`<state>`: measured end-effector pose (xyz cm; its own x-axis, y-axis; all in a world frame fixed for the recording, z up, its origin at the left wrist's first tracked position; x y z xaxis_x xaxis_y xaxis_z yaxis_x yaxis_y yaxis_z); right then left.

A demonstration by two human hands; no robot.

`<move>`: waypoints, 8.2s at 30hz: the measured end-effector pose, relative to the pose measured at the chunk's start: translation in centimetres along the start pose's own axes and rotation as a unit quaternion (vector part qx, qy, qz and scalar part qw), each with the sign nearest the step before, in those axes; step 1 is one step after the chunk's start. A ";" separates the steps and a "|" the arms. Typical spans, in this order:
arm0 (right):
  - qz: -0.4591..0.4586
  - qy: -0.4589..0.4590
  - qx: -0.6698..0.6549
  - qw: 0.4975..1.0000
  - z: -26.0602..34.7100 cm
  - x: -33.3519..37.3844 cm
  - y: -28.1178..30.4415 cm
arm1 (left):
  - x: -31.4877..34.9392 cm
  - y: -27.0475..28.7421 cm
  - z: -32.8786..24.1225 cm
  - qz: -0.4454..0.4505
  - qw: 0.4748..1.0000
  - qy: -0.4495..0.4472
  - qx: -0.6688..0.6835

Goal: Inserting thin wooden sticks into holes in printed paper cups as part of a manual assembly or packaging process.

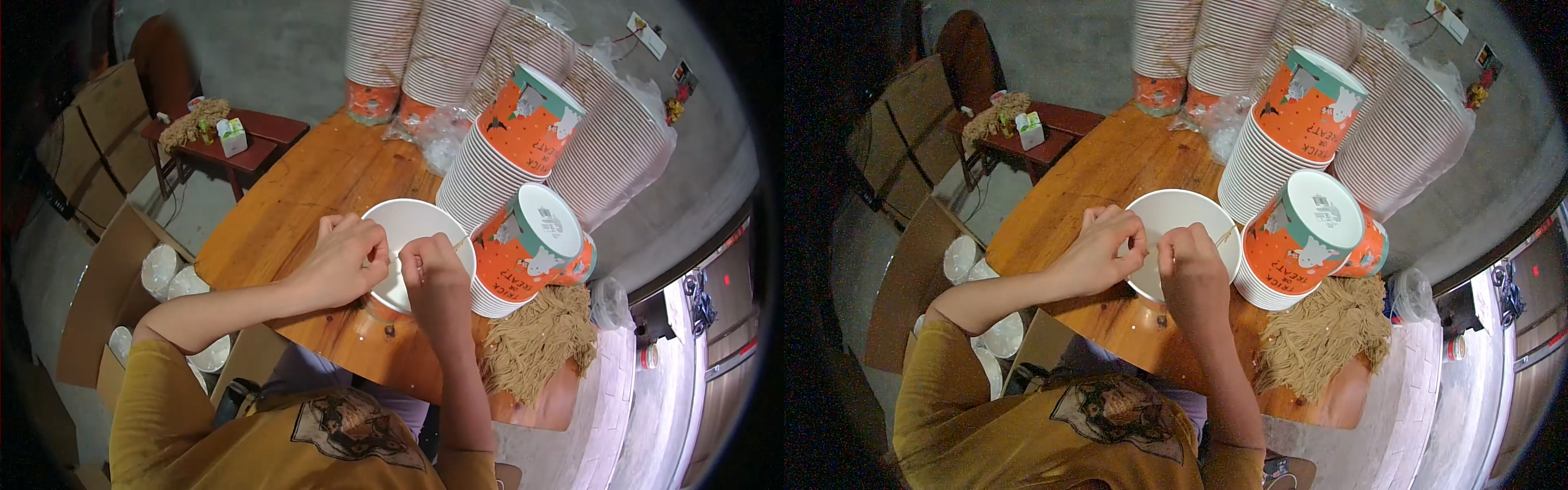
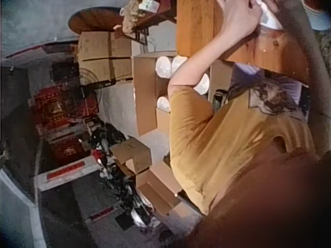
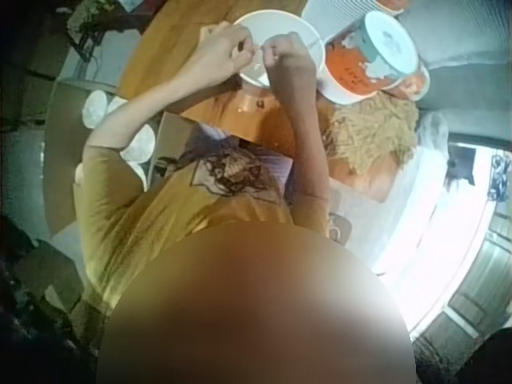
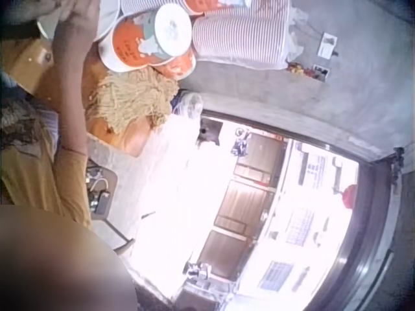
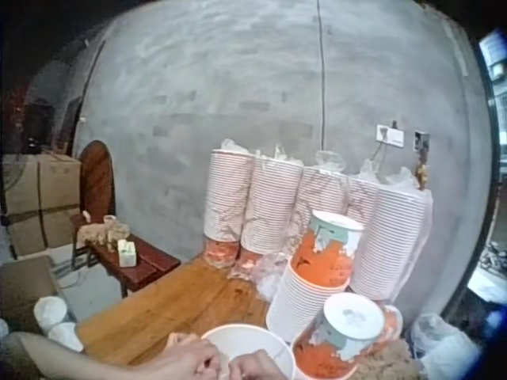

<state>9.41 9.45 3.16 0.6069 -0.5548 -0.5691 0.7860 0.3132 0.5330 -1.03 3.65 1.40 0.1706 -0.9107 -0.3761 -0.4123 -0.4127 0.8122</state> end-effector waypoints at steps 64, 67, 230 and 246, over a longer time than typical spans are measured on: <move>0.023 -0.080 -0.185 0.979 -10.7 -3.1 -9.9 | 2.2 16.4 -13.5 -0.037 0.886 -0.255 0.386; 0.047 -0.120 -0.145 0.981 -7.7 3.8 -2.7 | 3.2 12.1 -16.5 0.080 0.900 -0.337 0.263; -0.043 -0.306 -0.485 0.818 -2.7 14.6 0.2 | 7.8 -1.6 -10.9 -0.017 0.879 -0.467 -0.096; -0.218 -0.105 -0.097 0.965 -1.5 11.6 2.6 | 2.2 -0.4 -7.0 0.069 0.962 -0.263 -0.026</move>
<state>18.71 4.98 -3.03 0.1924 -0.8042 -0.5623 0.9810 0.1421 0.1323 5.72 1.72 3.38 -0.3647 -0.8285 -0.4249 -0.3505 -0.3006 0.8870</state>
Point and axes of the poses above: each hand's wrist, its own x-axis away from the middle knuckle, its own y-axis out of the back of the hand, z = x × y, the point moved 10 cm from there along -x, towards the middle knuckle, and after that the axes turned 10 degrees about -x, right-handed, at the moved point
